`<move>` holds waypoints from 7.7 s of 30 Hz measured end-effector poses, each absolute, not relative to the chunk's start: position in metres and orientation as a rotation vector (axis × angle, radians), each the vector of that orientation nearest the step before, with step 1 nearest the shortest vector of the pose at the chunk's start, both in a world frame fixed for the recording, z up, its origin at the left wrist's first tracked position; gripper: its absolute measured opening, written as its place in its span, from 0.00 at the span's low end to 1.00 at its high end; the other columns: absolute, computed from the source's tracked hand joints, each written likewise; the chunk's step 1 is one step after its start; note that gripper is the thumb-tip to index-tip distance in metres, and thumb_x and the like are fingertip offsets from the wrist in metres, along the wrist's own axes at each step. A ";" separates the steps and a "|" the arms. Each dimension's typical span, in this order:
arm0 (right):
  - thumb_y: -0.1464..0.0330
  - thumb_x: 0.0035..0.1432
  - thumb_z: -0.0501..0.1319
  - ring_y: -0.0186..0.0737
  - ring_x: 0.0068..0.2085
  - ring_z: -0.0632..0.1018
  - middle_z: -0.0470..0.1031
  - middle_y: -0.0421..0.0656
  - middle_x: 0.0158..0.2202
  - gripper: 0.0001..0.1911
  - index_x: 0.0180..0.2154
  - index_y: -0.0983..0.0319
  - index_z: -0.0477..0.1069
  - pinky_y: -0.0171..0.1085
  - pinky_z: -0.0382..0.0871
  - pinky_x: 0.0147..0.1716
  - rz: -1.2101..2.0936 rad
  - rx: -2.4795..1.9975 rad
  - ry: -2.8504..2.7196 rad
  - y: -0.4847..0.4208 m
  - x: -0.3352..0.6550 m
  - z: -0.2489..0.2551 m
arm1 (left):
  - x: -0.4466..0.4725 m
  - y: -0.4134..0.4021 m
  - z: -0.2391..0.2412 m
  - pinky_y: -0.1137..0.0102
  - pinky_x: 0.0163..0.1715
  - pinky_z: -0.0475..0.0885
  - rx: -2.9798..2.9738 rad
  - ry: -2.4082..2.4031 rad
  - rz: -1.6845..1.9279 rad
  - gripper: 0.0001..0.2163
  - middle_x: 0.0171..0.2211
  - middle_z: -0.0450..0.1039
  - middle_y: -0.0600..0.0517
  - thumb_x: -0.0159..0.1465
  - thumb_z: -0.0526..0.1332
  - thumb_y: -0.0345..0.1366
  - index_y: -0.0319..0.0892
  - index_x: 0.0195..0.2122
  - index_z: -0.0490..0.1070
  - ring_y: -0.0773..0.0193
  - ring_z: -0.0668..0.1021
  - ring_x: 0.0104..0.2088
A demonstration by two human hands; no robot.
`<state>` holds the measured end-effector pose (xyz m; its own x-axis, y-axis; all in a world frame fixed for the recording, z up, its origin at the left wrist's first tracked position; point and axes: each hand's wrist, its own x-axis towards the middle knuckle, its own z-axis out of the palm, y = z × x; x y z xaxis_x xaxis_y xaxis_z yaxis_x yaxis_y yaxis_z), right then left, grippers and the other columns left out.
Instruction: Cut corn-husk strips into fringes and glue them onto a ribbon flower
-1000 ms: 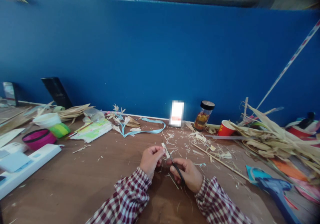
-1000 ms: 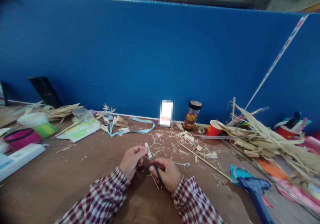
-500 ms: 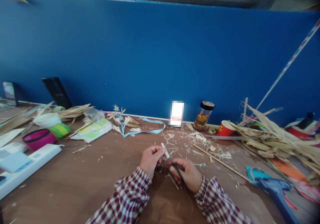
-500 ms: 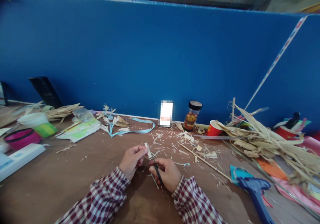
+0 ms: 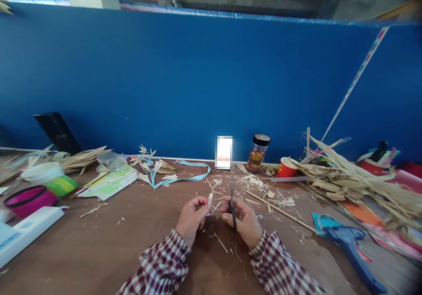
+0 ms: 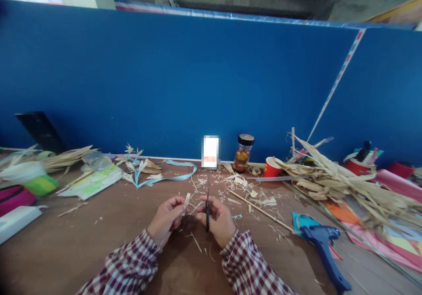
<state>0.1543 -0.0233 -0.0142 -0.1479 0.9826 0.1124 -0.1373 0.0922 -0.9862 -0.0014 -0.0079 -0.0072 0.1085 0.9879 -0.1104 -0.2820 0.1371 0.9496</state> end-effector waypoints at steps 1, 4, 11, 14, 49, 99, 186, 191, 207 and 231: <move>0.67 0.41 0.66 0.37 0.34 0.72 0.71 0.41 0.32 0.24 0.43 0.60 0.64 0.35 0.67 0.32 1.278 -0.951 -1.260 -0.023 0.155 -0.013 | -0.001 -0.008 -0.008 0.80 0.08 0.46 0.967 0.988 1.146 0.11 0.16 0.66 0.59 0.46 0.63 0.39 0.39 0.25 0.63 0.81 0.54 0.08; 0.68 0.41 0.66 0.37 0.35 0.72 0.71 0.41 0.32 0.25 0.44 0.60 0.64 0.36 0.67 0.34 1.225 -0.922 -1.249 -0.022 0.155 -0.012 | 0.000 -0.011 -0.009 0.80 0.09 0.47 1.106 1.001 1.039 0.10 0.13 0.61 0.61 0.47 0.63 0.39 0.38 0.24 0.64 0.80 0.54 0.09; 0.68 0.43 0.64 0.34 0.28 0.71 0.69 0.38 0.27 0.22 0.43 0.61 0.65 0.33 0.65 0.27 1.223 -0.979 -1.335 -0.023 0.157 -0.016 | 0.002 -0.018 -0.005 0.78 0.15 0.56 1.275 1.018 0.994 0.09 0.15 0.62 0.59 0.45 0.64 0.37 0.37 0.23 0.67 0.76 0.60 0.14; 0.69 0.44 0.63 0.33 0.27 0.70 0.69 0.38 0.26 0.20 0.42 0.61 0.64 0.32 0.64 0.25 1.227 -0.978 -1.375 -0.025 0.155 -0.017 | 0.002 -0.017 -0.006 0.78 0.12 0.51 1.242 0.992 1.022 0.09 0.12 0.57 0.61 0.48 0.62 0.38 0.38 0.22 0.65 0.77 0.56 0.11; 0.71 0.43 0.64 0.31 0.26 0.69 0.68 0.37 0.25 0.18 0.40 0.63 0.65 0.30 0.62 0.25 1.222 -0.966 -1.330 -0.025 0.150 -0.019 | 0.006 -0.016 -0.017 0.78 0.12 0.57 1.277 1.062 1.071 0.11 0.14 0.64 0.57 0.47 0.63 0.40 0.37 0.25 0.69 0.75 0.63 0.11; 0.76 0.42 0.61 0.31 0.27 0.69 0.67 0.36 0.25 0.16 0.37 0.63 0.65 0.31 0.62 0.26 1.160 -0.995 -1.399 -0.028 0.147 -0.013 | 0.011 -0.023 -0.015 0.77 0.14 0.59 1.328 1.090 1.210 0.08 0.16 0.67 0.55 0.49 0.61 0.37 0.36 0.25 0.70 0.74 0.64 0.14; 0.58 0.51 0.57 0.26 0.15 0.65 0.65 0.35 0.18 0.20 0.42 0.65 0.66 0.23 0.54 0.10 1.582 -1.120 -1.524 -0.040 0.148 -0.014 | -0.008 -0.007 -0.006 0.81 0.11 0.53 0.748 0.967 1.227 0.11 0.15 0.68 0.56 0.42 0.67 0.35 0.35 0.23 0.70 0.79 0.62 0.12; 0.58 0.50 0.57 0.25 0.15 0.65 0.65 0.35 0.17 0.20 0.41 0.66 0.66 0.23 0.54 0.09 1.582 -1.128 -1.513 -0.040 0.147 -0.013 | -0.007 -0.005 -0.007 0.81 0.10 0.53 0.734 0.952 1.229 0.11 0.16 0.69 0.55 0.42 0.67 0.35 0.35 0.23 0.69 0.79 0.62 0.12; 0.57 0.50 0.58 0.25 0.14 0.65 0.65 0.35 0.16 0.21 0.41 0.66 0.67 0.23 0.53 0.09 1.564 -1.143 -1.514 -0.040 0.146 -0.013 | -0.007 -0.005 -0.007 0.82 0.10 0.54 0.725 0.968 1.220 0.11 0.18 0.70 0.54 0.43 0.67 0.35 0.35 0.24 0.69 0.79 0.62 0.12; 0.57 0.50 0.57 0.26 0.15 0.65 0.65 0.35 0.17 0.21 0.40 0.66 0.67 0.24 0.54 0.11 1.567 -1.144 -1.530 -0.040 0.146 -0.012 | -0.009 -0.006 -0.005 0.81 0.11 0.53 0.773 0.989 1.243 0.10 0.19 0.70 0.54 0.45 0.65 0.38 0.36 0.24 0.69 0.79 0.62 0.13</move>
